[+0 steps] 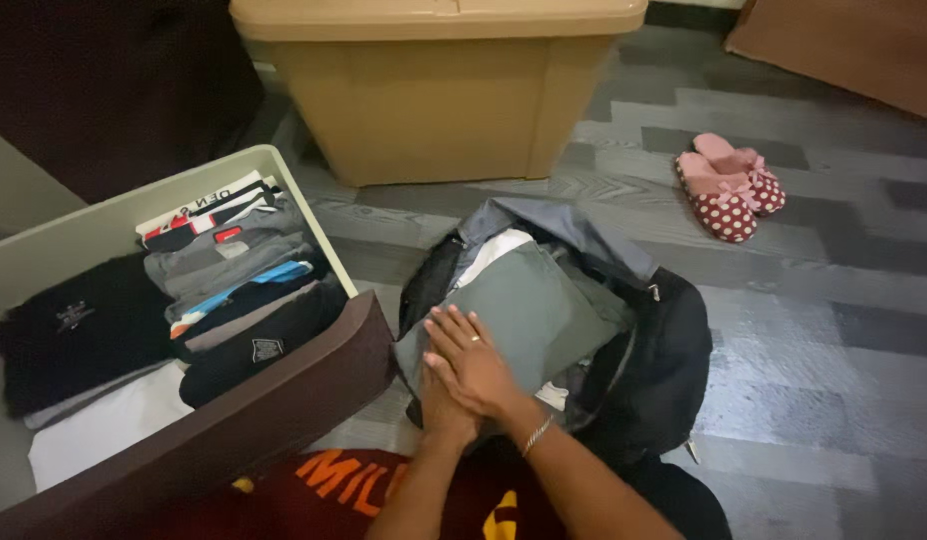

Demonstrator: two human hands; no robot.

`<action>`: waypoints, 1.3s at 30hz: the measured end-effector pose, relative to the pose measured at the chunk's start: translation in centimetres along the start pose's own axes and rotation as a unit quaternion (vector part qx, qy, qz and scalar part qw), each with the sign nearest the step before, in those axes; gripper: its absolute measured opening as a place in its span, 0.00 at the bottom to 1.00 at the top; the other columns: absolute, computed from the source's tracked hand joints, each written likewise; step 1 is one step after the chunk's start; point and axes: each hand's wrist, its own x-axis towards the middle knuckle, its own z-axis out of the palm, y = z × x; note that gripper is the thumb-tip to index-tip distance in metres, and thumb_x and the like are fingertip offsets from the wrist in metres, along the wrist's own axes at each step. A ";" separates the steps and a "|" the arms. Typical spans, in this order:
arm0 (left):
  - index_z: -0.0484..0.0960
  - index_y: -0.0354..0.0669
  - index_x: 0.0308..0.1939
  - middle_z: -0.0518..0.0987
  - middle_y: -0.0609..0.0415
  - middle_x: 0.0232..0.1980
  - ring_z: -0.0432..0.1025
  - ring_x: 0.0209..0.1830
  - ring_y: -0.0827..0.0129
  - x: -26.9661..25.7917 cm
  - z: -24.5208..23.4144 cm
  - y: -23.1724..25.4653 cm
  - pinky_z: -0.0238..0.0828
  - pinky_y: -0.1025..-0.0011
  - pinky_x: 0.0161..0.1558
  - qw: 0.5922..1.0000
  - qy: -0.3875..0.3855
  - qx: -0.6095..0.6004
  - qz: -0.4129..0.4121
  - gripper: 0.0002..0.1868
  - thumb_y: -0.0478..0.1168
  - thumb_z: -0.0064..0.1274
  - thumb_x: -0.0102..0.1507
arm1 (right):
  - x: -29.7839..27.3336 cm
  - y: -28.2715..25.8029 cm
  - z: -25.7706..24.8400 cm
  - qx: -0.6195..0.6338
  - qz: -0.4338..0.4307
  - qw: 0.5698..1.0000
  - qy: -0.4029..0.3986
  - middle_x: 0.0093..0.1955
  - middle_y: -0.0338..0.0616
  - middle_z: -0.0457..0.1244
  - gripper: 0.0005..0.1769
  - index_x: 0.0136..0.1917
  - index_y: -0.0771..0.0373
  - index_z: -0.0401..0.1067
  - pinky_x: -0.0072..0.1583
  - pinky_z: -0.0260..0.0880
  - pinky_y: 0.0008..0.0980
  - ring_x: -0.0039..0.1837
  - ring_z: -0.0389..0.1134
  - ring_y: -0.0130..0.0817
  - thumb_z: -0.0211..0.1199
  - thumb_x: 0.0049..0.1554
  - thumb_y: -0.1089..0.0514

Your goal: The person folds and places several pieces of clothing into a backpack. They handle gray, black, and white garments, pressing them down to fit inside the bag.

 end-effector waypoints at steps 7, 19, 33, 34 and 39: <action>0.44 0.40 0.79 0.39 0.40 0.83 0.33 0.83 0.48 0.2 0.8 -0.3 0.27 0.52 0.78 1.000 -0.008 0.026 -0.007 0.49 0.62 0.47 0.64 | 0.5 4.7 0.3 -0.073 -0.042 0.995 -0.048 0.85 0.50 0.45 0.34 0.80 0.61 0.55 0.81 0.31 0.50 0.86 0.39 0.48 0.41 0.68 0.41; 0.45 0.36 0.78 0.41 0.37 0.82 0.36 0.83 0.46 0.3 0.4 0.2 0.28 0.51 0.77 1.000 0.008 -0.010 -0.016 0.52 0.67 0.47 0.64 | -2.0 11.1 0.3 -0.091 0.042 0.992 0.078 0.85 0.49 0.43 0.32 0.81 0.53 0.55 0.81 0.33 0.50 0.86 0.39 0.50 0.44 0.67 0.42; 0.43 0.37 0.79 0.37 0.37 0.83 0.33 0.83 0.47 0.3 0.7 0.1 0.27 0.51 0.77 1.000 -0.017 0.000 -0.019 0.52 0.68 0.43 0.66 | -1.7 11.4 -0.7 -0.203 0.208 0.952 0.093 0.84 0.43 0.46 0.32 0.80 0.50 0.55 0.80 0.31 0.51 0.84 0.40 0.49 0.37 0.68 0.39; 0.43 0.37 0.79 0.37 0.37 0.83 0.32 0.83 0.48 0.3 0.6 0.1 0.27 0.51 0.77 0.999 -0.024 -0.003 -0.024 0.52 0.69 0.43 0.65 | -1.7 11.5 -0.7 -0.209 0.215 0.949 0.097 0.83 0.46 0.46 0.32 0.80 0.52 0.55 0.80 0.32 0.51 0.84 0.40 0.50 0.37 0.68 0.40; 0.44 0.39 0.79 0.38 0.38 0.83 0.33 0.83 0.49 -0.1 -0.1 -0.1 0.28 0.52 0.77 0.998 -0.050 -0.014 -0.033 0.51 0.67 0.46 0.65 | -1.9 12.0 0.2 -0.174 0.261 0.935 0.164 0.83 0.53 0.48 0.31 0.79 0.57 0.58 0.79 0.34 0.53 0.83 0.41 0.53 0.38 0.69 0.43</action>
